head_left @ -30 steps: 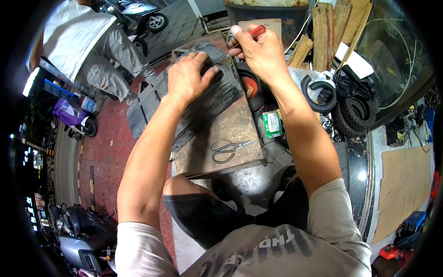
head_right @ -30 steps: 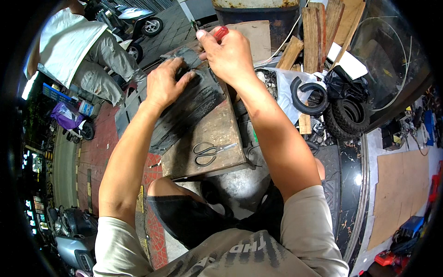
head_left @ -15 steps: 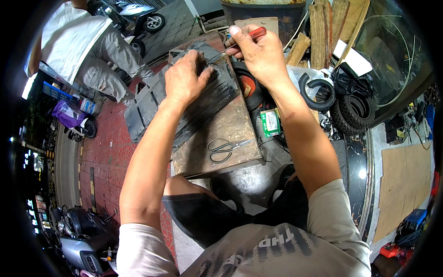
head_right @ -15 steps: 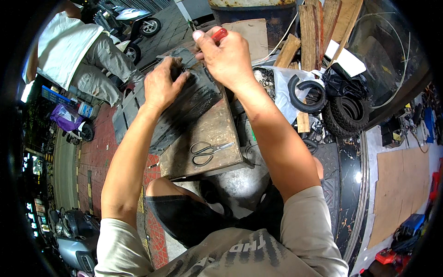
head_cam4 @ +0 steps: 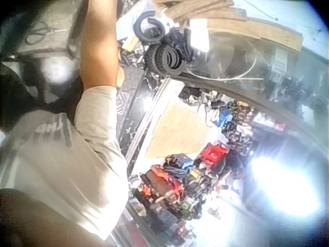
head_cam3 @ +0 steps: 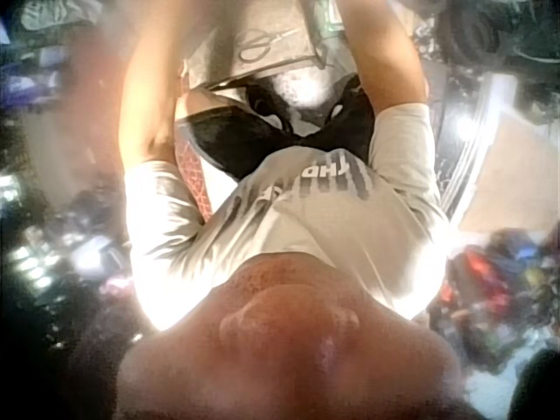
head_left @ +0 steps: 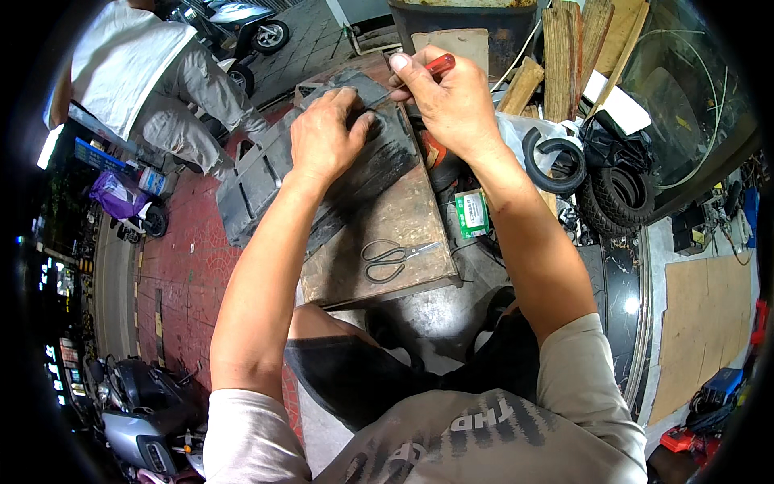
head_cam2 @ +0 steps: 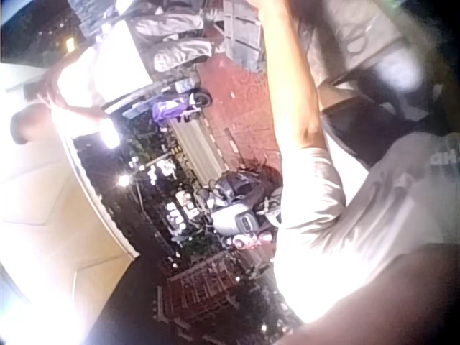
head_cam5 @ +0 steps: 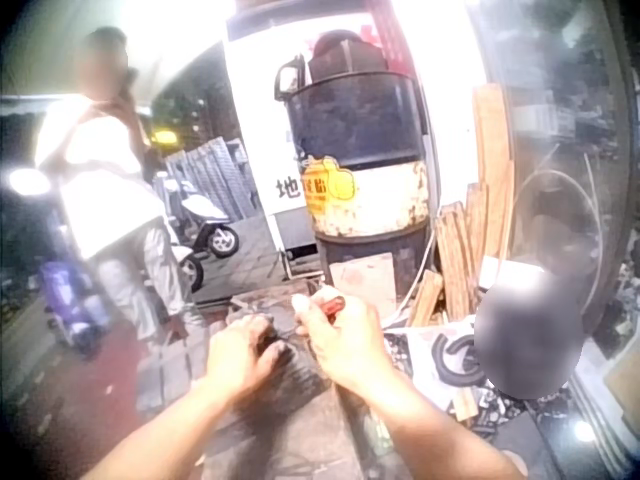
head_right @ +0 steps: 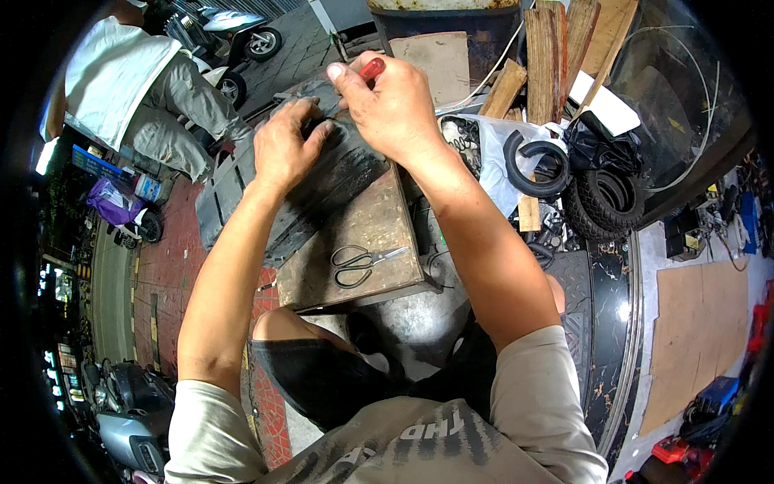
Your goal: The person uses a screwdriver to pry open a large black plastic battery enclosure, removes an internal wire and component, and then uses the screwdriver to work inside the casing.
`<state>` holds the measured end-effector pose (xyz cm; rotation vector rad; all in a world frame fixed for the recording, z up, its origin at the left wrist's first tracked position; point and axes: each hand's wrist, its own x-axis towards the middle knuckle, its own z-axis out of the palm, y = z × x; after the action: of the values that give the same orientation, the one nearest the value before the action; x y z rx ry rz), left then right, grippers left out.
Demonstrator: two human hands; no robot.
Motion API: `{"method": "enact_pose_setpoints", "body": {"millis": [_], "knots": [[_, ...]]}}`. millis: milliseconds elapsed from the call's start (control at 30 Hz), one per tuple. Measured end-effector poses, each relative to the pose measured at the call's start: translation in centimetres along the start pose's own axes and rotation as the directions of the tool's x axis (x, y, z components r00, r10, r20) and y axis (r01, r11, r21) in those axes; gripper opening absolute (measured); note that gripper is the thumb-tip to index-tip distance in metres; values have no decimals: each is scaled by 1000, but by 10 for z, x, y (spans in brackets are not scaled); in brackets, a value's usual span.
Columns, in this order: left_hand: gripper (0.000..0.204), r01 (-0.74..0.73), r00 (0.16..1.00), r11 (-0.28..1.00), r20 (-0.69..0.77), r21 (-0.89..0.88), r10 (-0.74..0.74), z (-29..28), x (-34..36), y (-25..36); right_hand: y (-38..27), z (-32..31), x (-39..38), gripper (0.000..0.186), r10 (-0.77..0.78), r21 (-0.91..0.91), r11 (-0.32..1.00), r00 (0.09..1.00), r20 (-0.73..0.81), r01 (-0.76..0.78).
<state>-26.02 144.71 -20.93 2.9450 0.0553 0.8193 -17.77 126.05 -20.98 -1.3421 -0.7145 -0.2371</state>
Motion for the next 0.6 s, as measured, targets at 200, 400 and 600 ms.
{"method": "enact_pose_setpoints", "body": {"millis": [200,400,600], "knots": [[33,-103,991,995,-80,6,103,10,-4,-10,1,-13,-3,38,-4,-65,998,1000,18,5],[23,-223,962,972,-148,69,231,17,-1,-8,-18,-27,-1,33,94,208,974,995,-35,-85],[18,-277,944,953,-148,125,294,17,0,-10,-27,-74,-6,35,104,219,973,986,-128,-74]]}}
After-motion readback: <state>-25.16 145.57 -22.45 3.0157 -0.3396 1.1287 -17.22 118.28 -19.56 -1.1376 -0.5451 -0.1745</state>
